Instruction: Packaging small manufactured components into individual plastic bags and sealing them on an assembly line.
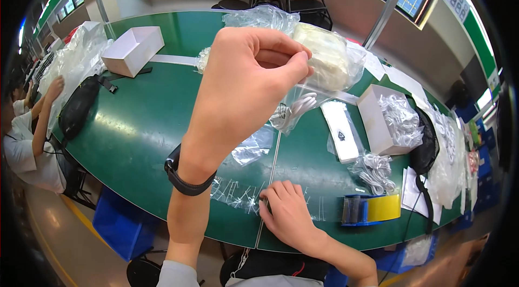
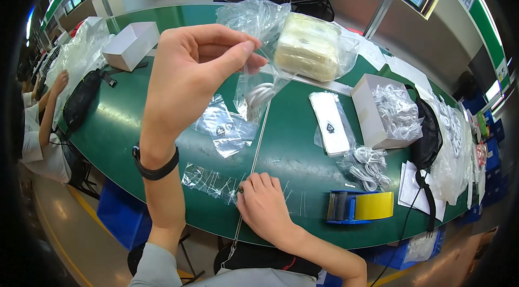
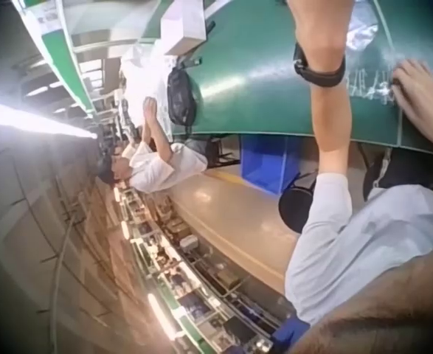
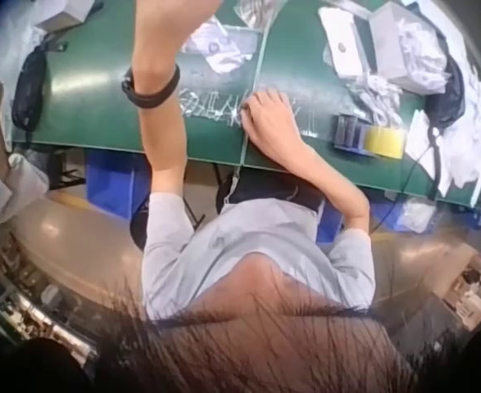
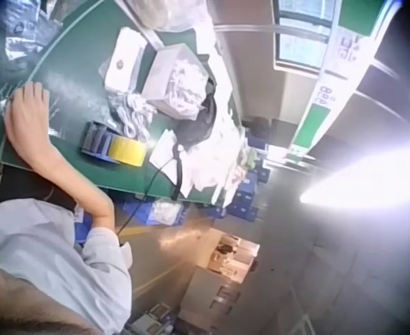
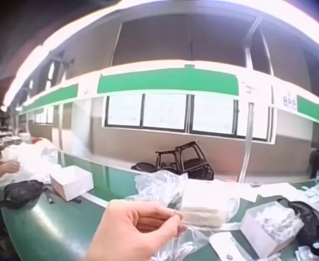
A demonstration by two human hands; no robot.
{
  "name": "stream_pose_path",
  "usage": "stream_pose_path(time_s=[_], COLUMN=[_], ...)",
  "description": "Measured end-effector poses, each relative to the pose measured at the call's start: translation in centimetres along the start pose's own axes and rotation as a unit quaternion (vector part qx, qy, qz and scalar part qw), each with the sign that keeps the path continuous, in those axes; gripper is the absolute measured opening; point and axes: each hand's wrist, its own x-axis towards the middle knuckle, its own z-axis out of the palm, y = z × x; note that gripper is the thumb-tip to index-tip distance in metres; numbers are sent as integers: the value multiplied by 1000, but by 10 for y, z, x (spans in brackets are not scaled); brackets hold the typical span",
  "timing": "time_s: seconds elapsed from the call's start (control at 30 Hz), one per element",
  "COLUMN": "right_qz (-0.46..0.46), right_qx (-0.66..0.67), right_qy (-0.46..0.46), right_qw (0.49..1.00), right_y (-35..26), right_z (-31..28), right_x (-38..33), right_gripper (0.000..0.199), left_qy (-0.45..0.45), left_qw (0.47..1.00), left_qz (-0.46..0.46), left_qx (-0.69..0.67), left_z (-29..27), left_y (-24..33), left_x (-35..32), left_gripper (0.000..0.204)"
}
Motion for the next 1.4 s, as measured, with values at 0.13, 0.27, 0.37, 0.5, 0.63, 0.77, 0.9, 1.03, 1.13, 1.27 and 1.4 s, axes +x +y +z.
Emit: stream_pose_path(time_s=[0.13, 0.27, 0.37, 0.5, 0.63, 0.77, 0.9, 1.03, 1.13, 1.27, 1.4], right_qz=[25, 1, 0, 68, 31, 36, -20, -49, -44, -62, -62], right_qx=[-79, 1, 95, 211, 180, 231, 193, 245, 276, 288, 318], right_qy=[12, 110, 200, 387, 400, 373, 455, 458, 455, 448, 422], right_qw=[997, 994, 975, 895, 898, 898, 869, 853, 845, 844, 847], right_y=[-5, -5, -9, -23, -4, -5, 0, -2, -9, -7, -6], right_z=[-4, -39, -76, -116, -122, -135, -137, -147, -155, -156, -169], right_x=[12, 25, 39, 66, 91, 99, 102, 96, 87, 82, 76], right_gripper=[13, 17, 19, 30, 38, 22, 6, 6, 6, 6, 6], left_qy=[-9, -6, -2, 13, 54, 95, 109, 57, 3, -19, -14], left_qw=[1000, 1000, 1000, 1000, 998, 995, 994, 994, 987, 995, 996], left_qz=[-10, -20, -26, -22, -14, 17, 16, 15, 20, 18, 20], left_qx=[8, 4, 7, 5, -18, -14, -13, -90, -159, -94, -83], left_z=[3, 5, 7, 12, 23, 28, 32, 26, 30, 43, 38], left_y=[-3, -1, -4, -5, -5, 7, 11, 15, 16, 14, 18], left_x=[1, 2, 3, 1, -1, -6, -9, -9, -11, -12, -14], left_gripper=[15, 15, 15, 16, 15, 15, 15, 20, 22, 22, 13])
